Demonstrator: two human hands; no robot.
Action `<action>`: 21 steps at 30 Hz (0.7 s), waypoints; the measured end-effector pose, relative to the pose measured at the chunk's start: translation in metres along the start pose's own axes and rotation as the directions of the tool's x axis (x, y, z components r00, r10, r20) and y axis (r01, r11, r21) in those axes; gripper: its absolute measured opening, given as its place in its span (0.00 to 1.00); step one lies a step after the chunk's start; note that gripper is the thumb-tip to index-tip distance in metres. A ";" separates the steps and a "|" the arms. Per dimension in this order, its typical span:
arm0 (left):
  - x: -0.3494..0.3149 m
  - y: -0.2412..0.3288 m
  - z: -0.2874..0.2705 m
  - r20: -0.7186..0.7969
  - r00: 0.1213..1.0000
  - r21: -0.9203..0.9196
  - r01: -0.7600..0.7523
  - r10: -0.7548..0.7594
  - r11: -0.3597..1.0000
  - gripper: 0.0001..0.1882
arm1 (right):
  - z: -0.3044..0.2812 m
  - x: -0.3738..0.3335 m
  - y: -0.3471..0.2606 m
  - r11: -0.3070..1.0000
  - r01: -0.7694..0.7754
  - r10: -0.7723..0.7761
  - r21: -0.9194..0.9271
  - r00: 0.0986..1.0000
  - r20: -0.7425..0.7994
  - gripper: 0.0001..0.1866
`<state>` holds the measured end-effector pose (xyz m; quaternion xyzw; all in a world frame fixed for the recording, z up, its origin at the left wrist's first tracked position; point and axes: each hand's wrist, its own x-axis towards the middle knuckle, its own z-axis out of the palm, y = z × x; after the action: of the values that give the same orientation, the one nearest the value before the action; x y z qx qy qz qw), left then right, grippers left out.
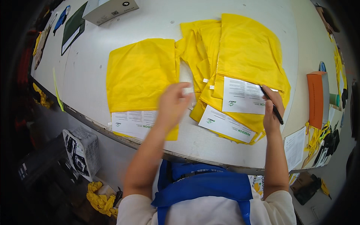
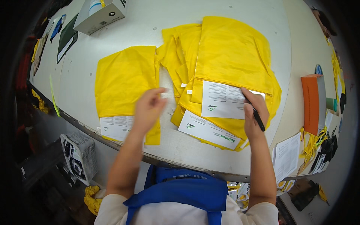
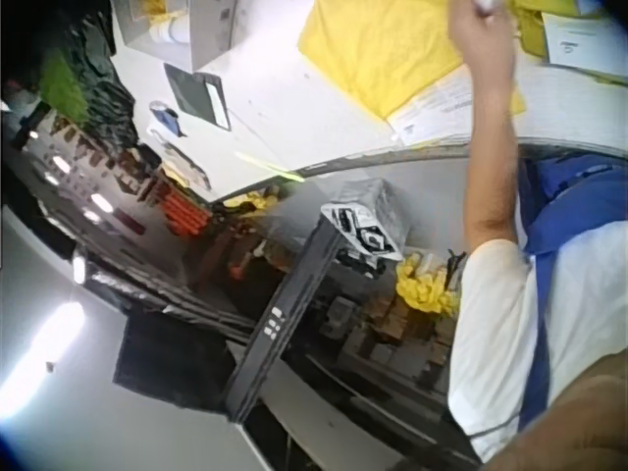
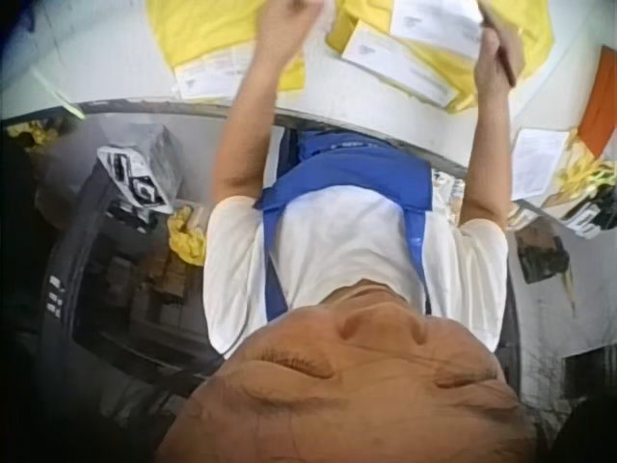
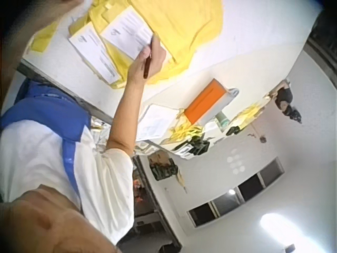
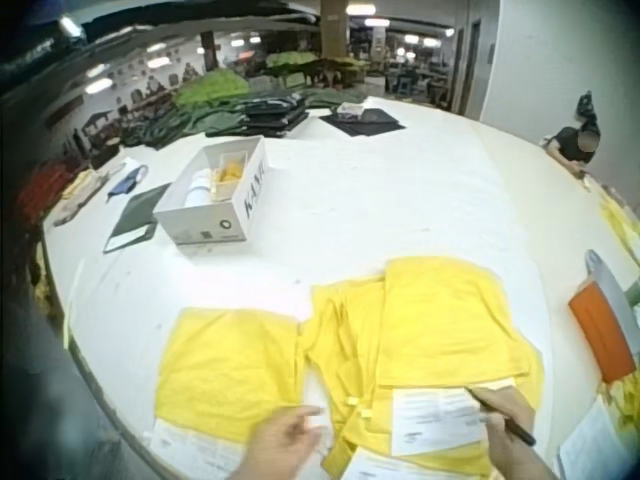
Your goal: The person places white paper labels onto a stack of yellow garments on a table, then uses a black marker to write on the garment tags. The person handles the garments one at a time, writing on each tag before moving to the next.
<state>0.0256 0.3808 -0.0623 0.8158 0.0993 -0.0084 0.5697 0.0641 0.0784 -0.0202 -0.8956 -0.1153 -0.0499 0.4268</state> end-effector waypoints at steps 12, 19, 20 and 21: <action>0.026 0.003 0.056 0.106 0.950 -0.141 0.307 -0.294 0.941 0.09 | 0.097 0.019 -0.021 0.904 -0.260 0.213 0.340 0.962 0.168 0.07; 0.026 0.009 0.055 0.131 0.939 -0.167 0.336 -0.317 0.927 0.08 | 0.099 0.018 -0.016 0.957 -0.211 0.184 0.197 0.972 0.148 0.07; 0.026 0.008 0.055 0.123 0.945 -0.157 0.320 -0.303 0.934 0.08 | 0.097 0.018 -0.017 0.949 -0.232 0.200 0.213 0.967 0.160 0.07; 0.026 0.007 0.056 0.114 0.951 -0.147 0.303 -0.288 0.941 0.07 | 0.093 0.017 -0.019 0.940 -0.253 0.216 0.228 0.961 0.173 0.08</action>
<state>0.0580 0.3307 -0.0785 0.7411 0.1950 -0.1231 0.6306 0.0754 0.1648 -0.0614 -0.8437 -0.0437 0.0814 0.5288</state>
